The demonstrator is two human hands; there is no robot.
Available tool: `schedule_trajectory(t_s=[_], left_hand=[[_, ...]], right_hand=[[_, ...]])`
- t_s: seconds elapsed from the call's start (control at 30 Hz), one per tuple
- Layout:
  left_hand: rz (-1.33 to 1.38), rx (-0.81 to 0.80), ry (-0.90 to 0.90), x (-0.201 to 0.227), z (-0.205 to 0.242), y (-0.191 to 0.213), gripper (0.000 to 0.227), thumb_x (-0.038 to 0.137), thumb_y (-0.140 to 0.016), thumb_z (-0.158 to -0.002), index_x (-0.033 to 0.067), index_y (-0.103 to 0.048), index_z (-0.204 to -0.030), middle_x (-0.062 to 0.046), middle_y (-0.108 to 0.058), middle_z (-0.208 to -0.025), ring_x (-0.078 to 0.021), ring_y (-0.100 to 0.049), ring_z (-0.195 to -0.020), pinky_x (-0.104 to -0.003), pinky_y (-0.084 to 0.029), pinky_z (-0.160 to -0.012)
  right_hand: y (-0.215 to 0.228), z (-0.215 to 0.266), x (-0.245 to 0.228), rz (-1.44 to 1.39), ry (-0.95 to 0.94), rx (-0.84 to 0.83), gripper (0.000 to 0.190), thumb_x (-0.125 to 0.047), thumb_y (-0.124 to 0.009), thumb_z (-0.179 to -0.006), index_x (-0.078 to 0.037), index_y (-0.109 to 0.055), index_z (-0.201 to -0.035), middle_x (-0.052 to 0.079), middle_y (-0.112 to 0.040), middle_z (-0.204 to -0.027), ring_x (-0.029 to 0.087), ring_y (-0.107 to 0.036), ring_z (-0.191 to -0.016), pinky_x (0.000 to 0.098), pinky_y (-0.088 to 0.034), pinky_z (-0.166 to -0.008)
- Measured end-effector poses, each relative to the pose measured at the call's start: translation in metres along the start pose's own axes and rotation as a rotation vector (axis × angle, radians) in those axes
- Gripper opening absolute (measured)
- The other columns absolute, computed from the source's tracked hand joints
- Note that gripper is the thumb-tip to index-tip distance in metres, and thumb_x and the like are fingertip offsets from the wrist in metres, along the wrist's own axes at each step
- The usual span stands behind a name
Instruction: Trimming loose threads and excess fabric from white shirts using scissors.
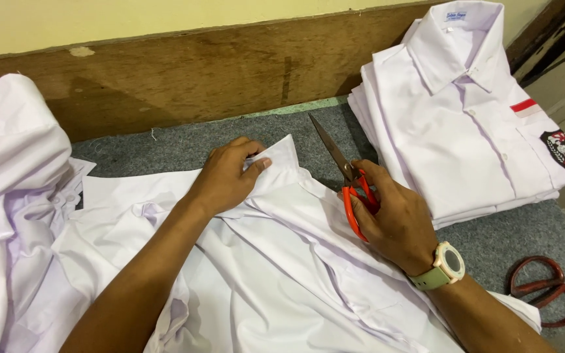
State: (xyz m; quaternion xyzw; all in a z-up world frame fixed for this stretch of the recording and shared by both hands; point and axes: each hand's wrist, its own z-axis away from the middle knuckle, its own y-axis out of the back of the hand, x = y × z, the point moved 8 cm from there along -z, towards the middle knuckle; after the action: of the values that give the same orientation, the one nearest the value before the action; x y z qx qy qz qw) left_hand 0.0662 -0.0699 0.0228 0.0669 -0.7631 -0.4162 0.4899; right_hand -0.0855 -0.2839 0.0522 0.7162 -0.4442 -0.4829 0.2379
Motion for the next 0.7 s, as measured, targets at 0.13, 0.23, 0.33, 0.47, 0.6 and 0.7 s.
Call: schedule_trajectory(t_s=[0.13,0.23,0.33,0.47,0.6,0.7], left_hand=[[0.095,0.069,-0.095,-0.002,0.002,0.002,0.012,0.018,-0.062,-0.101,0.0126,-0.072,-0.105,-0.009,-0.062,-0.088,-0.0322,-0.067,-0.09,-0.041,-0.051,-0.087],[0.127,0.095,-0.16,0.007,0.006,0.008,0.012,0.02,-0.062,-0.102,0.0122,-0.069,-0.108,-0.007,-0.06,-0.09,-0.0307,-0.066,-0.093,-0.041,-0.049,-0.089],[0.156,0.079,-0.22,0.026,0.011,0.017,0.017,0.006,-0.068,-0.09,0.0113,-0.068,-0.106,-0.007,-0.064,-0.094,-0.0308,-0.068,-0.098,-0.041,-0.049,-0.089],[-0.081,-0.174,-0.259,0.072,0.022,0.022,0.025,0.008,-0.074,-0.079,0.0121,-0.073,-0.104,-0.011,-0.071,-0.093,-0.0377,-0.067,-0.099,-0.048,-0.046,-0.091],[-0.366,-0.464,-0.117,0.082,0.037,0.012,0.034,0.0,-0.069,-0.075,0.0112,-0.08,-0.106,-0.012,-0.074,-0.101,-0.0376,-0.065,-0.106,-0.05,-0.048,-0.097],[-0.446,-0.594,-0.053,0.072,0.044,0.002,0.04,0.002,-0.07,-0.072,0.017,-0.08,-0.107,-0.006,-0.074,-0.107,-0.0338,-0.063,-0.11,-0.047,-0.045,-0.1]], right_hand=[[0.001,-0.001,0.003,-0.012,0.018,0.01,0.049,-0.012,-0.074,-0.087,-0.007,-0.062,-0.135,0.022,-0.076,-0.093,0.046,-0.073,-0.079,0.0514,-0.058,-0.062],[0.003,-0.001,0.001,-0.022,0.019,0.023,0.049,-0.009,-0.074,-0.087,-0.005,-0.063,-0.135,0.022,-0.077,-0.092,0.044,-0.074,-0.075,0.0495,-0.058,-0.062],[0.006,-0.002,-0.005,-0.069,0.052,0.046,0.046,-0.007,-0.072,-0.089,-0.002,-0.062,-0.134,0.023,-0.075,-0.088,0.042,-0.071,-0.065,0.0483,-0.056,-0.056],[0.009,-0.001,-0.007,-0.106,0.076,0.081,0.048,-0.009,-0.075,-0.089,-0.001,-0.062,-0.134,0.023,-0.074,-0.087,0.04,-0.07,-0.063,0.0459,-0.055,-0.054],[0.019,0.003,-0.006,-0.172,0.077,0.159,0.05,-0.009,-0.075,-0.091,0.0,-0.058,-0.138,0.022,-0.071,-0.088,0.037,-0.066,-0.06,0.0424,-0.053,-0.056],[0.024,0.002,-0.012,-0.201,0.096,0.175,0.053,-0.007,-0.074,-0.092,0.002,-0.05,-0.139,0.025,-0.071,-0.092,0.035,-0.061,-0.054,0.0405,-0.048,-0.051]])
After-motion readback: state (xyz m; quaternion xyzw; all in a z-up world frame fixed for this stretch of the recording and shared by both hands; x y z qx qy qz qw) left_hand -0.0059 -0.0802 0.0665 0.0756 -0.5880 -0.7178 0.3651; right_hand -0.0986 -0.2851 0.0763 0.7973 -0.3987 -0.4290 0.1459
